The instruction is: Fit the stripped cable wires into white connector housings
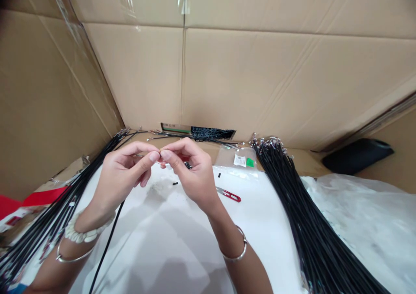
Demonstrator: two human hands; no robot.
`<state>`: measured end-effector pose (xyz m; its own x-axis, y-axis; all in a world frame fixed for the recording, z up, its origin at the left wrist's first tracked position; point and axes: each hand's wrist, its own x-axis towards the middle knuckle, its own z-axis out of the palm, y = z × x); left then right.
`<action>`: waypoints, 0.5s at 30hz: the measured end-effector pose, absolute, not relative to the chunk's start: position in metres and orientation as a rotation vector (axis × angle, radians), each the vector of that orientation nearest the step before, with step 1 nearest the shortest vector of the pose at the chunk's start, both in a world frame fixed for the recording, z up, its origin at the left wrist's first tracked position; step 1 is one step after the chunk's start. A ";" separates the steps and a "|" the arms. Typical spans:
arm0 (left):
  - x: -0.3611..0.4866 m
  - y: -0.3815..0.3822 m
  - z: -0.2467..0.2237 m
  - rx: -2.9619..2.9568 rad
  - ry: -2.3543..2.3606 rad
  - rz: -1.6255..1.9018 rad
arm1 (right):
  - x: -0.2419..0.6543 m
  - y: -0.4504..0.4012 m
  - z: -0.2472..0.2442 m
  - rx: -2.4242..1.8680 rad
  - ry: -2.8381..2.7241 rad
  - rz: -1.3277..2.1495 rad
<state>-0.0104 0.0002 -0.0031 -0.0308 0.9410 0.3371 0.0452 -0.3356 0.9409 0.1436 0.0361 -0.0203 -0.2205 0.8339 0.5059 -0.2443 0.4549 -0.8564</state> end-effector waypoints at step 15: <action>-0.012 0.015 -0.017 1.680 1.051 1.673 | 0.140 0.051 -0.025 -0.675 -1.242 1.400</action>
<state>-0.0122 0.0146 -0.0171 -0.0755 0.8230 0.5631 0.1504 -0.5488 0.8223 0.1401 0.0512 -0.0254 -0.2443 0.9410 0.2343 -0.3449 0.1415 -0.9279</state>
